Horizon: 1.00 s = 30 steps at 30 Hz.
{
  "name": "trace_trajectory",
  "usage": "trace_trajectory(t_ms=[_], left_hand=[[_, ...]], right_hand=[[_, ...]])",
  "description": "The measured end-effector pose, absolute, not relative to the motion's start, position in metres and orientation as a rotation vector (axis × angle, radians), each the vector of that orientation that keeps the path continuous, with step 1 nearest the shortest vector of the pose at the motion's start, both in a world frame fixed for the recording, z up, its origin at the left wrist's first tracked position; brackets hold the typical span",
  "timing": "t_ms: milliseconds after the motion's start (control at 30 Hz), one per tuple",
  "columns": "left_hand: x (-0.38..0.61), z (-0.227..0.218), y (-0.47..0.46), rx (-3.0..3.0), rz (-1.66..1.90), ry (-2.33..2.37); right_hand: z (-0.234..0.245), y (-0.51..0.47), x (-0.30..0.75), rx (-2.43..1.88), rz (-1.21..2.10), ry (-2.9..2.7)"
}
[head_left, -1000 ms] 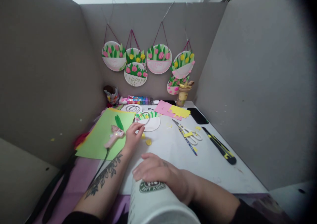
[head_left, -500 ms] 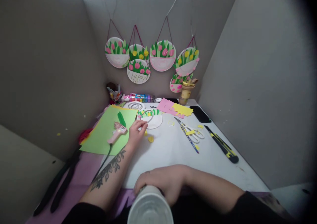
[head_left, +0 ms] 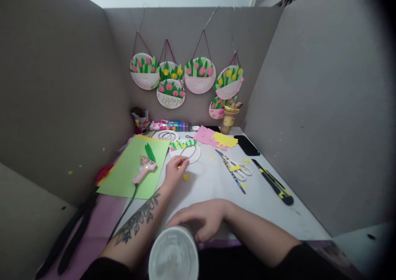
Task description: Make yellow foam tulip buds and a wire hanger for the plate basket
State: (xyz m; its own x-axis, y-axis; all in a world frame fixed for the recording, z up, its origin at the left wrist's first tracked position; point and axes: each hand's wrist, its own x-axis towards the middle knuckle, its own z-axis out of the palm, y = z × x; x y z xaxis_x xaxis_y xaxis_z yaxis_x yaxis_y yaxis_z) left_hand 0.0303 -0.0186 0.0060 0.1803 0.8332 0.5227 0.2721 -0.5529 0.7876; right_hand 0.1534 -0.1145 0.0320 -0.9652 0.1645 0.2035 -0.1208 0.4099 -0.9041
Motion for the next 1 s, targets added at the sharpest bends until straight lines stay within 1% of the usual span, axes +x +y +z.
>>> trace_trajectory(t_ms=[167,267,333,400,467,567,633,833,1000], left_hand=[[0.033,0.008,-0.023,1.882,1.325,1.068],[0.034,0.008,-0.024,1.847,1.327,1.059],[0.035,0.006,-0.023,1.803,1.327,1.059],[0.035,0.005,-0.021,1.729,1.306,1.06],[0.034,0.004,-0.019,1.639,1.253,1.046],[0.033,0.005,-0.019,1.53,1.159,0.997],[0.032,0.007,-0.022,1.508,1.099,0.951],[0.031,0.014,-0.029,1.546,0.974,0.847],[0.03,0.012,-0.027,1.58,0.983,0.836]], right_hand=[[0.045,-0.12,0.167,-0.259,1.499,-2.377],[0.053,-0.118,0.174,-0.462,1.344,-2.309],[0.052,-0.111,0.178,-0.72,1.127,-2.109],[0.046,-0.097,0.183,-0.978,0.843,-1.815],[0.035,-0.081,0.189,-1.126,0.592,-1.589],[0.016,-0.06,0.197,-1.193,0.34,-1.562],[0.005,-0.051,0.202,-1.234,0.252,-1.591],[-0.007,-0.045,0.211,-1.261,0.158,-1.605],[-0.005,-0.049,0.217,-1.226,0.065,-1.637]])
